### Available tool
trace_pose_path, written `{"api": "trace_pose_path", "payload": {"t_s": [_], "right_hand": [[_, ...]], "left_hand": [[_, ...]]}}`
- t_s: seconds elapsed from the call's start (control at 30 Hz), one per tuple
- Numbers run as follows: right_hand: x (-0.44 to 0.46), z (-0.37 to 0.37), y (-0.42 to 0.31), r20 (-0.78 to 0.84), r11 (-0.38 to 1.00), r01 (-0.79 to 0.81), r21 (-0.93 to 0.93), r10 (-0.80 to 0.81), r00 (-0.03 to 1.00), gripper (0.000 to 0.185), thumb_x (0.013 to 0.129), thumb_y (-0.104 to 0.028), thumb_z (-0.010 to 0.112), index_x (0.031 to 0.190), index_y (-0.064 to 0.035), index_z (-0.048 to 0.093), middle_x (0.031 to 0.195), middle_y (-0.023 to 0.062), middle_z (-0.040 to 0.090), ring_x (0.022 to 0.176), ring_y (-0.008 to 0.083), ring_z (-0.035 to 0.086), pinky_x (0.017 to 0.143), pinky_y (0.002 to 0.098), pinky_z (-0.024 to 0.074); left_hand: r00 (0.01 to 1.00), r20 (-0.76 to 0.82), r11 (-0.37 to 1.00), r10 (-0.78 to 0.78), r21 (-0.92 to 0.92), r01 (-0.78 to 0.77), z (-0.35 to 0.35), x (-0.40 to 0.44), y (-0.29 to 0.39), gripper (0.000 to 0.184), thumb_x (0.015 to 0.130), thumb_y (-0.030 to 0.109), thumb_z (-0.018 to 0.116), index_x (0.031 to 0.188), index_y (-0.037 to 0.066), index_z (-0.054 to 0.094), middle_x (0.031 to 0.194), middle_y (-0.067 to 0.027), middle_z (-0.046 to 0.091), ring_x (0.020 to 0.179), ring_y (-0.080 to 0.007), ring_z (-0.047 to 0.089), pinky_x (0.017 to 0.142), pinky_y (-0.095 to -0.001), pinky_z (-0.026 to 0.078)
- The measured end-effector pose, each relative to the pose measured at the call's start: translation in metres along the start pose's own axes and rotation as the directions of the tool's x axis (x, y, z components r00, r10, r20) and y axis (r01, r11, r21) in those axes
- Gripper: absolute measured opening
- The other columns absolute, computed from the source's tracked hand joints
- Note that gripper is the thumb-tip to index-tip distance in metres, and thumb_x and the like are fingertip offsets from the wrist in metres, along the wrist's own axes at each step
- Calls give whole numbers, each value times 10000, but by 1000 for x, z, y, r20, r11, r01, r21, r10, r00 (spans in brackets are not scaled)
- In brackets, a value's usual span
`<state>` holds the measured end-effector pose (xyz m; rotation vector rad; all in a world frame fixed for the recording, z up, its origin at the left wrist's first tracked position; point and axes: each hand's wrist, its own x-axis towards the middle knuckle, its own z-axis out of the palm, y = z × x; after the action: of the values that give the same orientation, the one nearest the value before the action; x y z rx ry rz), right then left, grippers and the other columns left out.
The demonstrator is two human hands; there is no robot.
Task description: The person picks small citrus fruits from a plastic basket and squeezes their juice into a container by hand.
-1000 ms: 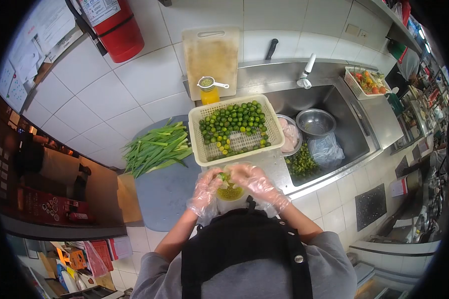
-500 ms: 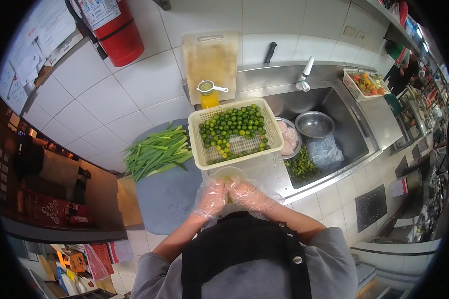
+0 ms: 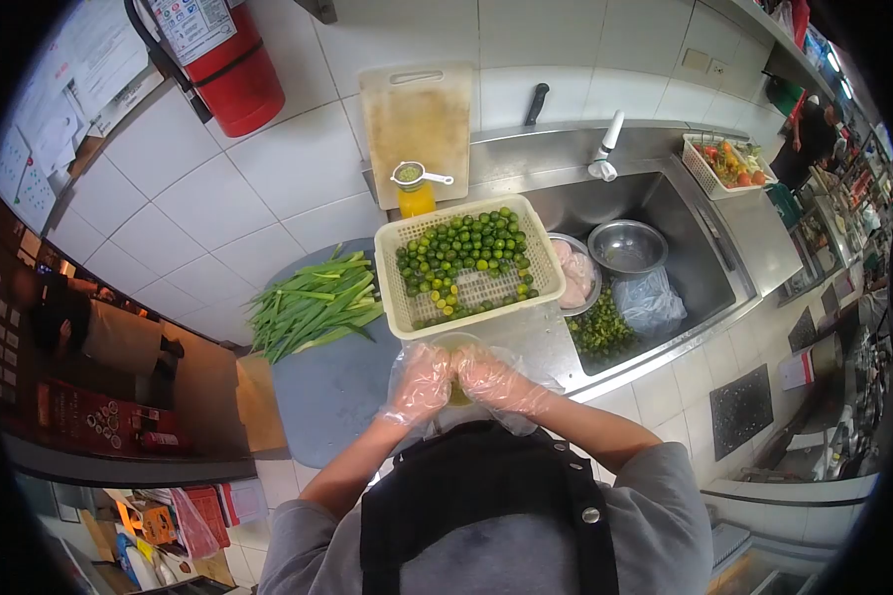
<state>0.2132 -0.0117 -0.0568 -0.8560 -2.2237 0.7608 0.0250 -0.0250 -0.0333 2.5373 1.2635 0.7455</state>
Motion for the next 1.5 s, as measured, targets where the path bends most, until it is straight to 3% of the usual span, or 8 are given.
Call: {"api": "trace_pose_path", "payload": {"t_s": [0.17, 0.23, 0.4, 0.6, 0.67, 1.1, 1.17, 1.5], "right_hand": [[14, -13, 1, 5, 995, -48, 92, 48, 999, 162, 914, -132, 470, 990, -27, 567, 935, 212, 600, 929, 414, 568, 839, 496, 450], [16, -20, -3, -34, 985, -61, -162, 57, 998, 141, 912, -127, 472, 961, -32, 565, 933, 216, 593, 929, 412, 571, 824, 501, 447], [21, -30, -12, 28, 980, -11, -198, 17, 999, 158, 929, -128, 466, 979, -23, 574, 960, 211, 603, 925, 409, 583, 830, 502, 460], [19, -37, -18, 165, 996, -25, -83, 39, 985, 220, 947, -158, 465, 1041, -20, 607, 1029, 210, 627, 973, 395, 592, 869, 490, 469], [16, -31, -18, 124, 996, -64, -69, 72, 990, 226, 957, -169, 461, 1047, -25, 610, 1014, 204, 631, 977, 383, 598, 879, 472, 474], [7, -6, -5, 62, 982, -127, 142, 120, 991, 149, 923, -120, 522, 1010, -47, 619, 954, 173, 633, 911, 366, 605, 829, 457, 493], [7, -5, -5, 169, 953, 12, -304, 41, 985, 140, 930, -127, 546, 1031, -33, 573, 998, 150, 605, 979, 339, 585, 867, 428, 478], [1, -13, -15, -9, 985, -153, -82, 153, 988, 152, 944, -123, 487, 1023, -9, 547, 899, 220, 593, 861, 419, 587, 787, 484, 496]], "left_hand": [[998, -70, 1000, 1, 31, 1, 5, 7, 1, 180, 946, 185, 517, 1008, 44, 609, 877, -174, 562, 881, -388, 517, 781, -504, 406], [986, -112, 985, -126, -132, 111, 11, 5, -5, 187, 949, 188, 517, 1025, 38, 600, 888, -175, 572, 874, -395, 536, 777, -522, 416], [987, 149, 998, -56, -27, 61, -6, 6, -21, 212, 906, 183, 555, 1057, 35, 575, 961, -209, 604, 912, -406, 578, 810, -506, 447], [984, 122, 989, 127, 57, -134, -10, 9, -16, 154, 869, 142, 583, 983, 39, 593, 943, -188, 599, 898, -400, 570, 835, -502, 459], [970, -74, 970, 231, 96, -224, -6, 10, -16, 93, 775, 132, 652, 820, 75, 595, 789, -124, 574, 751, -338, 562, 673, -449, 474], [986, -56, 985, 158, -53, -161, -6, 4, -17, 119, 792, 184, 659, 845, 85, 620, 821, -126, 587, 798, -365, 546, 735, -486, 440], [979, -60, 981, 193, 15, -193, -1, 4, -22, 144, 789, 210, 668, 842, 84, 622, 809, -129, 588, 796, -367, 546, 730, -490, 434], [987, -41, 981, 153, 128, -146, -11, 8, -16, 156, 804, 141, 634, 922, 45, 597, 870, -138, 612, 846, -364, 587, 724, -474, 474]]}}
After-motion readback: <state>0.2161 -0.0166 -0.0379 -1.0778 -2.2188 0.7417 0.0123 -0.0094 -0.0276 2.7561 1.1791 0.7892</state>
